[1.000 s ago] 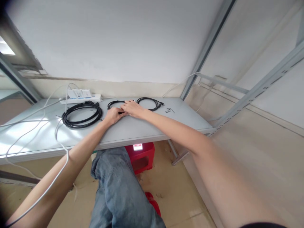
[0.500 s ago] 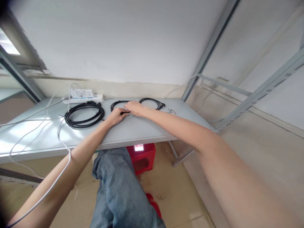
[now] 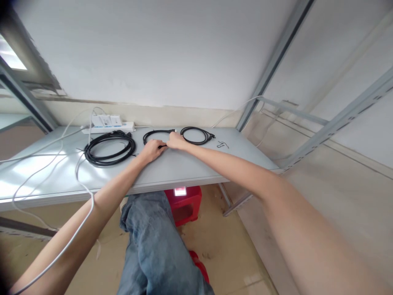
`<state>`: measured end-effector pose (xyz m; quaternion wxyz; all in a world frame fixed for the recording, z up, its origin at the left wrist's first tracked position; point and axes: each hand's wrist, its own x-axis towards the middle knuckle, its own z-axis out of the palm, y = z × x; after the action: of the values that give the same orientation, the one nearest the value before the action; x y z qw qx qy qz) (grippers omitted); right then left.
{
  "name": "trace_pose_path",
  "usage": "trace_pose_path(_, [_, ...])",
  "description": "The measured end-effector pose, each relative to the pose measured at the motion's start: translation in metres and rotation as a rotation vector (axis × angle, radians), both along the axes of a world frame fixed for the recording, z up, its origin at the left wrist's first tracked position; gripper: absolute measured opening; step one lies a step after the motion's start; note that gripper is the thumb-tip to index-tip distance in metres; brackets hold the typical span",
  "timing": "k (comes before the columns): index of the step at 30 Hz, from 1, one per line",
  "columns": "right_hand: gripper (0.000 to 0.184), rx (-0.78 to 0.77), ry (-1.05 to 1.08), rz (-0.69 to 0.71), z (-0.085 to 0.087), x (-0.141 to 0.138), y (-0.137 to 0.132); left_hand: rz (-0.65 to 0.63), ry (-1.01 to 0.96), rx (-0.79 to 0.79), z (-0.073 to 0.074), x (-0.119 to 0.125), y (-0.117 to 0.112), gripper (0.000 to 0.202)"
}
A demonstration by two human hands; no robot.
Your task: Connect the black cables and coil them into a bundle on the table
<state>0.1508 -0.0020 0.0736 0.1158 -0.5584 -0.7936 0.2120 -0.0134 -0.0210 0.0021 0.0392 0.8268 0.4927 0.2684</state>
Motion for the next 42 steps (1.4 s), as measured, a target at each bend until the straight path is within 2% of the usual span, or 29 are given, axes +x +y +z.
trace_pose_path(2, [0.014, -0.304, 0.246, -0.146, -0.002, -0.003, 0.000, 0.014, 0.030, 0.017, 0.000, 0.000, 0.000, 0.036])
trace_pose_path(4, [0.024, -0.530, 0.482, -0.252, -0.003, -0.005, -0.003, 0.014, 0.044, 0.026, -0.001, -0.001, 0.000, 0.036])
trace_pose_path(6, [0.028, -0.607, 0.621, -0.308, -0.005, -0.006, -0.008, 0.000, 0.041, 0.024, -0.001, -0.002, 0.000, 0.035])
trace_pose_path(9, [0.026, -0.594, 0.610, -0.268, -0.007, -0.003, -0.011, -0.008, 0.022, 0.006, -0.001, -0.003, 0.000, 0.033])
trace_pose_path(12, [0.024, -0.505, 0.442, -0.094, -0.008, 0.005, -0.007, -0.016, 0.002, -0.004, 0.000, -0.003, 0.000, 0.031])
trace_pose_path(14, [0.024, -0.366, 0.268, 0.061, -0.007, 0.011, -0.003, -0.034, -0.008, -0.011, 0.000, -0.003, 0.000, 0.031])
trace_pose_path(19, [0.013, 0.286, -0.303, 0.428, -0.004, 0.022, -0.003, -0.028, -0.009, -0.018, -0.005, -0.004, 0.003, 0.035])
trace_pose_path(21, [0.015, 0.449, -0.444, 0.508, -0.002, 0.023, -0.004, -0.036, -0.014, -0.006, -0.007, -0.004, 0.005, 0.039])
trace_pose_path(26, [0.019, 0.542, -0.574, 0.644, 0.001, 0.018, -0.001, -0.005, -0.031, -0.021, -0.012, -0.004, 0.009, 0.043])
trace_pose_path(32, [0.018, 0.486, -0.625, 0.687, 0.004, 0.016, 0.007, 0.027, -0.044, -0.033, -0.014, -0.005, 0.009, 0.029])
trace_pose_path(35, [0.016, 0.448, -0.511, 0.627, 0.001, 0.016, 0.005, 0.052, -0.015, -0.034, -0.011, -0.005, 0.007, 0.029])
trace_pose_path(37, [0.020, 0.375, -0.314, 0.471, -0.004, 0.014, 0.001, 0.066, -0.007, -0.033, -0.008, -0.005, 0.005, 0.031])
trace_pose_path(39, [0.026, 0.167, -0.041, 0.224, -0.010, 0.009, -0.005, 0.066, -0.011, -0.036, -0.004, -0.004, 0.002, 0.032])
trace_pose_path(42, [0.028, -0.281, 0.359, -0.134, -0.019, -0.001, -0.012, 0.044, -0.002, -0.041, -0.001, -0.003, -0.002, 0.032])
